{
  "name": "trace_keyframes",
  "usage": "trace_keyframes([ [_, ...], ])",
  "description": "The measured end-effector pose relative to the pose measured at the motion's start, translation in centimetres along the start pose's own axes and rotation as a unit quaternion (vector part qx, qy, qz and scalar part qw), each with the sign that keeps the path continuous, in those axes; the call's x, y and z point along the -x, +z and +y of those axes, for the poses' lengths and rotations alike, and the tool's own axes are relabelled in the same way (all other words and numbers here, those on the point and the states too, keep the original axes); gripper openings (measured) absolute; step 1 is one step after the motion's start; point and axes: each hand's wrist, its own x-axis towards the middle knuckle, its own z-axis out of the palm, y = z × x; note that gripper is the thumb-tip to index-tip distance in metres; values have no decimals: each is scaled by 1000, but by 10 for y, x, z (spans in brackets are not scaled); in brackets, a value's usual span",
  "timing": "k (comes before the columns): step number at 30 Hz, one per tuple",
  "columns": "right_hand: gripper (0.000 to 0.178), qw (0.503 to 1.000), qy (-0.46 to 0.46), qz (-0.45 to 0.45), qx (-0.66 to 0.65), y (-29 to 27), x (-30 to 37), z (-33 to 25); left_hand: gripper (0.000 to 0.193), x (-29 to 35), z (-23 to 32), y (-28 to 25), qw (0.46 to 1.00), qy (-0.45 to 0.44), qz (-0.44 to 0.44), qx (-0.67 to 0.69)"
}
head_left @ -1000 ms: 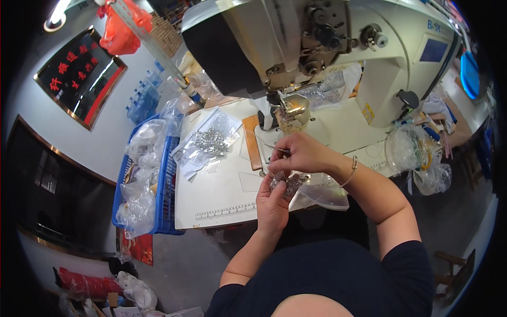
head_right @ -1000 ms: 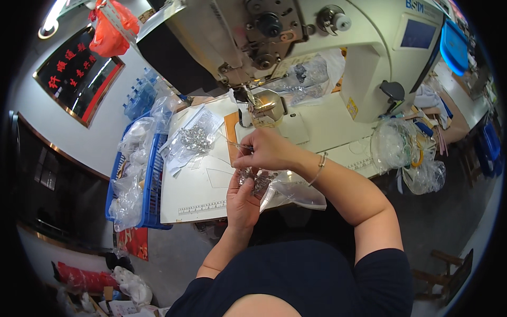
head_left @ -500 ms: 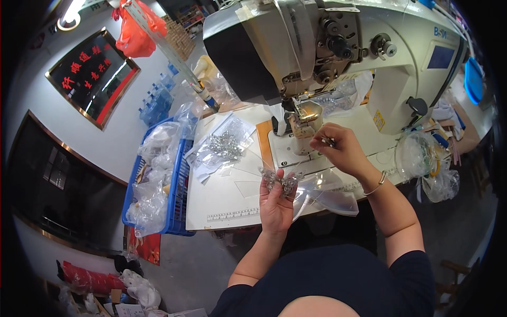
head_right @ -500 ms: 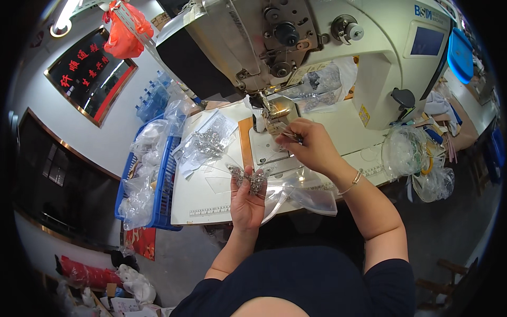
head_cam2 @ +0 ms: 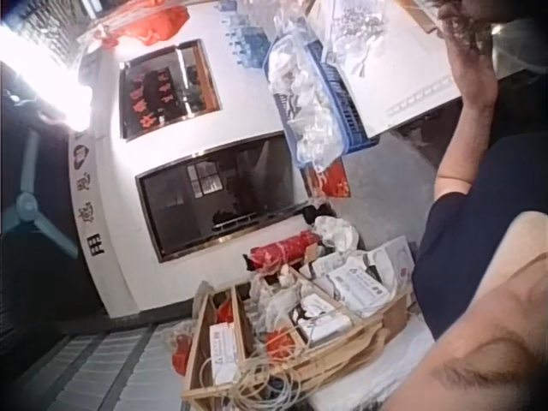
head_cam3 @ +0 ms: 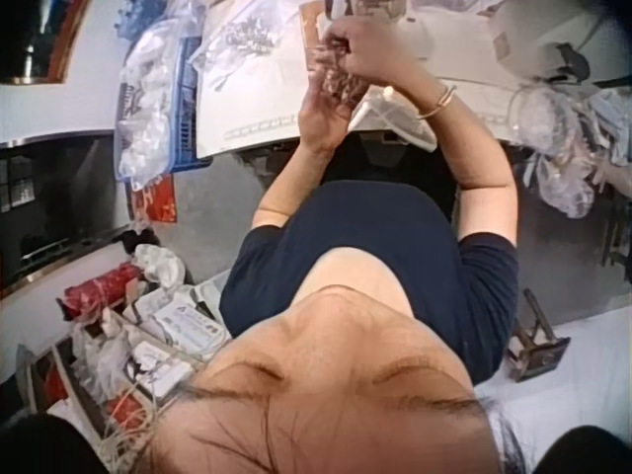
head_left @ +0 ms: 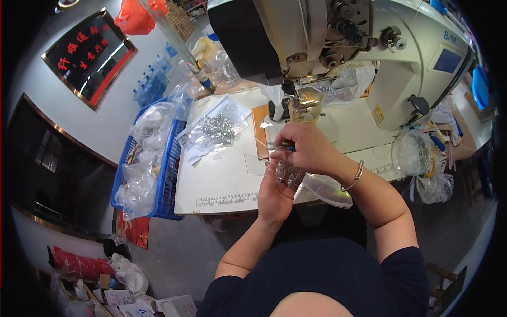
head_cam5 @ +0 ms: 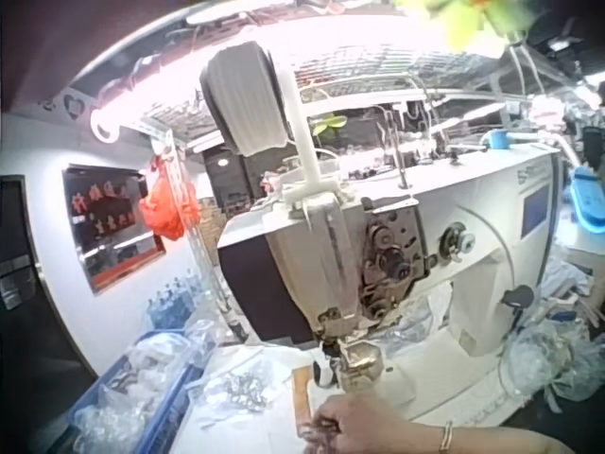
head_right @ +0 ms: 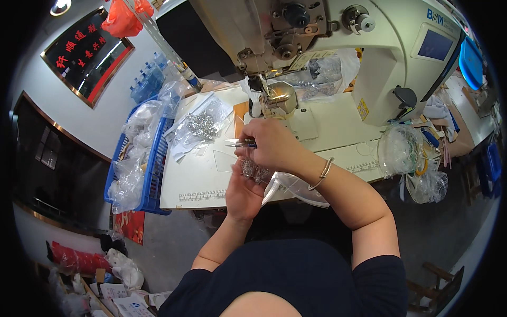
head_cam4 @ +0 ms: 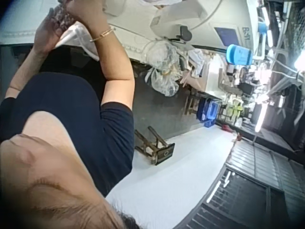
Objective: The person sews a silver sequined bow onto a transparent plastic sheet using an industrial sewing machine. They repeatedly position the item under the needle, stitch, and trim the thread with scissors. The process is repeated for multiple items in a workshop setting.
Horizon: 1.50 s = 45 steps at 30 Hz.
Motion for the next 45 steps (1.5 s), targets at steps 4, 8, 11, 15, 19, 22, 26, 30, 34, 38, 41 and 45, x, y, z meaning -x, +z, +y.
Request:
trace_keyframes([
  [4,20,1000,6,3,-10,-2,1,-4,50,0,2,-3,1000,-12,-4,-23],
  [8,19,1000,4,6,-12,-2,2,-5,50,-1,2,-4,999,-14,-8,-27],
  [11,19,1000,9,8,-16,-3,1,-5,50,-1,2,-3,999,-15,-5,-30],
  [15,18,1000,12,8,-12,-2,2,-4,49,-2,2,-4,1000,-16,-7,-25],
  [19,19,1000,8,12,-9,0,3,-1,44,0,2,-4,1000,-14,-26,7],
  [22,19,1000,9,12,-7,3,4,-2,39,2,-1,-10,996,19,-11,-88],
  [26,19,1000,17,4,-15,5,7,-3,37,-3,-9,-16,995,50,35,-77],
  [30,19,993,76,41,-79,-8,7,3,34,-3,-3,-13,993,67,43,-91],
  [34,18,988,109,33,-101,-16,11,9,34,0,-1,-6,992,65,42,-102],
  [38,25,998,20,23,-61,-9,12,-3,35,-3,-4,-20,990,84,37,-105],
  [41,28,995,49,41,-75,-1,14,0,35,-2,-4,-17,992,75,37,-97],
  [45,25,978,141,-91,-121,-2,11,3,34,1,-6,-15,987,100,25,-127],
])
